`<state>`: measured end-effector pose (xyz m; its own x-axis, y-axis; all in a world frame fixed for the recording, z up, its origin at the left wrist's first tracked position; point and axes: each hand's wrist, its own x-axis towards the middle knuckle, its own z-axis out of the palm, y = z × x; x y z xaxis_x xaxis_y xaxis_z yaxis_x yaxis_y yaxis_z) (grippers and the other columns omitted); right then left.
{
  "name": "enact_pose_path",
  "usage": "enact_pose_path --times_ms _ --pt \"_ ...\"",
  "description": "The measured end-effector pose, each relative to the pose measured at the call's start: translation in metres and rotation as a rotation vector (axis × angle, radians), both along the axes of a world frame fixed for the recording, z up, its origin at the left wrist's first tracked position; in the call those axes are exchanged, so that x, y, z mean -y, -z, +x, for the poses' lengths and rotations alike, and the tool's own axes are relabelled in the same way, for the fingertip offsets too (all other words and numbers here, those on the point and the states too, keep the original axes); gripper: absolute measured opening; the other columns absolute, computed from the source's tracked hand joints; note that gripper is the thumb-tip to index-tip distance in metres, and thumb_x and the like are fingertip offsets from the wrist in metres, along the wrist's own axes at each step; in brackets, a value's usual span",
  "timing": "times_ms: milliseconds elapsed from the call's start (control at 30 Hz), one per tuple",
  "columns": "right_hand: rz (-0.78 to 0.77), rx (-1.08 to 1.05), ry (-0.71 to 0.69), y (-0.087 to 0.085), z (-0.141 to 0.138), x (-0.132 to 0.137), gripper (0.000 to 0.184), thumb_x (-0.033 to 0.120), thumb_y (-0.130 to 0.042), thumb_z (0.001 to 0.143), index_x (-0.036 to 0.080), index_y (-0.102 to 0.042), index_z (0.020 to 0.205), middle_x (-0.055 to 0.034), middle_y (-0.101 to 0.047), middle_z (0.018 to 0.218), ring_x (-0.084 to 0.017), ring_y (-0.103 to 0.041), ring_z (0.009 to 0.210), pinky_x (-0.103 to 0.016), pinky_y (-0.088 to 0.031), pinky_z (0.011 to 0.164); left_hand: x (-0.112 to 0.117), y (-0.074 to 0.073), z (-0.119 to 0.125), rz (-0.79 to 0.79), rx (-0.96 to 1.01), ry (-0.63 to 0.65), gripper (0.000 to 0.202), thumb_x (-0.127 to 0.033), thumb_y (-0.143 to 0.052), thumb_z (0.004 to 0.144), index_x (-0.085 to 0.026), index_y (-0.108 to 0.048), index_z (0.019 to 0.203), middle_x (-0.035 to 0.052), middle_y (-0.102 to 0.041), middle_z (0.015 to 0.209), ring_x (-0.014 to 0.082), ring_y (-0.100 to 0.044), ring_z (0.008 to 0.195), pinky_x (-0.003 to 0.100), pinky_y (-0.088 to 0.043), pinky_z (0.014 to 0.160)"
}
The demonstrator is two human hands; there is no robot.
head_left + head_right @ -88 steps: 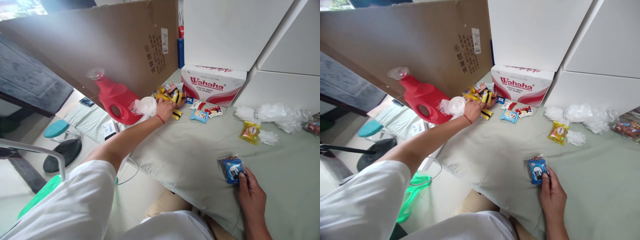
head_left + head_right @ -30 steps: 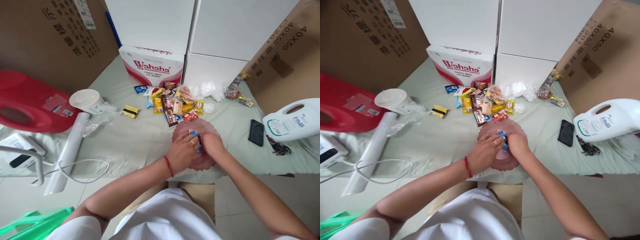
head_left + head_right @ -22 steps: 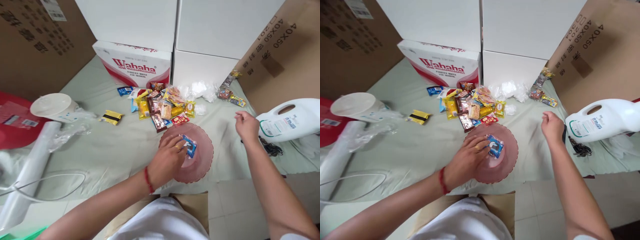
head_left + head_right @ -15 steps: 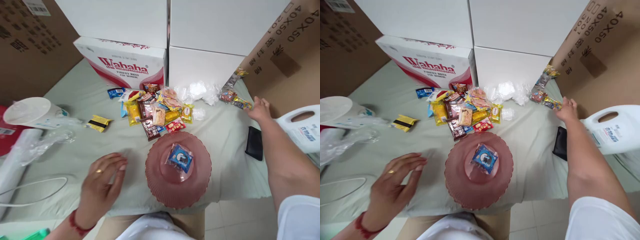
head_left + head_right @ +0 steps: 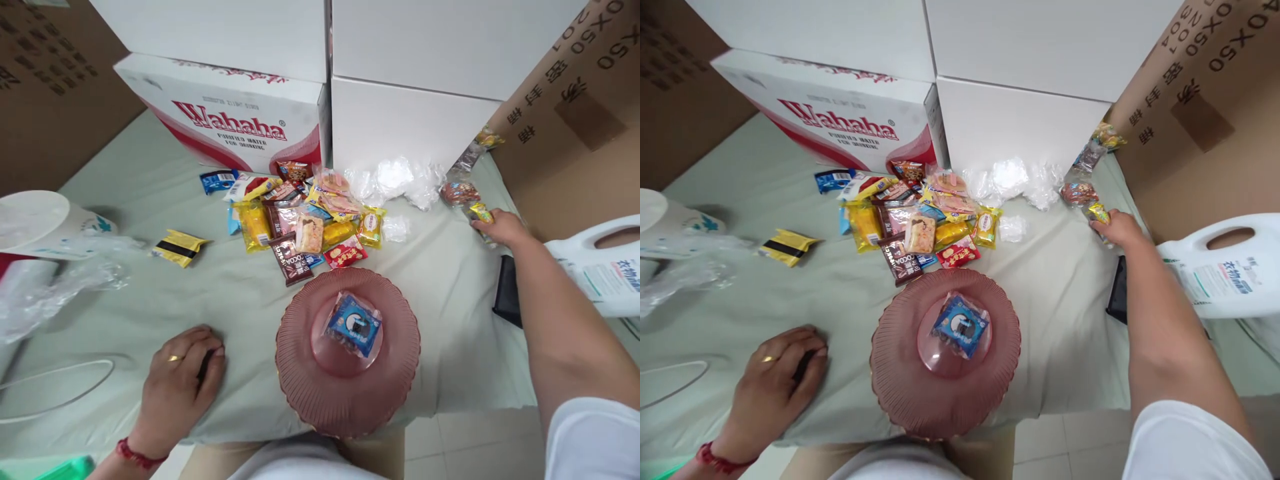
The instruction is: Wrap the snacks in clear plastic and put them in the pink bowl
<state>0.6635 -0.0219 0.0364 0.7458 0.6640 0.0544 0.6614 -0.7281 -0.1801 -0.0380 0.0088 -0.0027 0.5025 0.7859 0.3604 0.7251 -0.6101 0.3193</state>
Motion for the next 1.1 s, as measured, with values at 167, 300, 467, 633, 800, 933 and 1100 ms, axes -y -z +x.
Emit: enact_pose_path --times_ms 167,300,467,633,800,933,1100 --pt "-0.189 0.059 0.012 -0.031 -0.059 0.049 0.055 0.054 -0.059 0.093 0.001 -0.063 0.109 -0.032 -0.069 0.111 -0.031 -0.065 0.107 -0.037 -0.033 0.076 0.001 0.002 -0.004 0.055 -0.037 0.035 0.006 -0.024 -0.058 0.088 -0.025 -0.063 0.09 0.0073 -0.072 0.096 0.0288 -0.07 0.098 0.044 -0.056 0.086" --pt "-0.119 -0.042 -0.021 -0.079 -0.128 0.09 0.041 0.056 -0.058 0.093 0.016 -0.059 0.101 -0.014 -0.069 0.09 -0.025 -0.062 0.08 -0.034 -0.037 0.07 0.004 0.003 -0.003 0.029 -0.032 0.041 0.011 -0.025 -0.054 0.092 -0.022 -0.064 0.09 0.0099 -0.071 0.099 0.0292 -0.068 0.099 0.044 -0.053 0.087" --pt "-0.132 -0.322 -0.652 -0.112 -0.264 0.099 0.044 0.062 -0.056 0.093 0.021 -0.062 0.109 -0.0116 -0.068 0.105 -0.029 -0.062 0.096 -0.037 -0.048 0.08 0.006 0.004 -0.003 0.037 -0.031 0.057 0.016 -0.023 -0.05 0.096 -0.018 -0.064 0.09 0.0123 -0.069 0.1 0.0293 -0.065 0.1 0.044 -0.05 0.088" --pt "-0.345 -0.146 -1.014 -0.073 -0.379 0.085 0.038 0.051 -0.058 0.099 0.015 -0.068 0.105 -0.0162 -0.067 0.11 -0.034 -0.057 0.112 -0.045 -0.048 0.093 0.008 0.005 -0.005 0.023 -0.023 0.068 0.017 -0.022 -0.049 0.098 -0.018 -0.064 0.093 0.0127 -0.068 0.103 0.0288 -0.063 0.102 0.043 -0.049 0.09" --pt "-0.321 0.098 -1.083 -0.041 -0.416 0.091 0.047 0.054 -0.05 0.102 0.013 -0.073 0.108 -0.0191 -0.067 0.116 -0.036 -0.054 0.119 -0.059 -0.039 0.106 0.009 0.006 -0.007 0.031 -0.021 0.069 0.016 -0.021 -0.05 0.098 -0.018 -0.064 0.094 0.0126 -0.067 0.104 0.0291 -0.062 0.105 0.043 -0.049 0.092" --pt "-0.156 -0.123 -1.114 -0.062 -0.381 0.089 0.049 0.056 -0.047 0.103 0.019 -0.068 0.127 -0.0137 -0.07 0.117 -0.031 -0.059 0.115 -0.05 -0.044 0.103 0.008 0.006 -0.006 0.067 -0.05 0.087 0.012 -0.02 -0.051 0.097 -0.017 -0.062 0.094 0.0128 -0.066 0.103 0.0296 -0.062 0.103 0.043 -0.05 0.09" --pt "0.384 -0.042 -0.41 -0.066 -0.21 0.032 0.037 0.041 -0.038 0.106 0.022 -0.066 0.12 -0.0124 -0.066 0.115 -0.028 -0.058 0.111 -0.045 -0.042 0.1 0.007 0.005 -0.006 0.101 -0.065 0.092 0.006 -0.018 -0.054 0.096 -0.018 -0.059 0.096 0.0124 -0.065 0.103 0.0305 -0.063 0.104 0.045 -0.05 0.089"
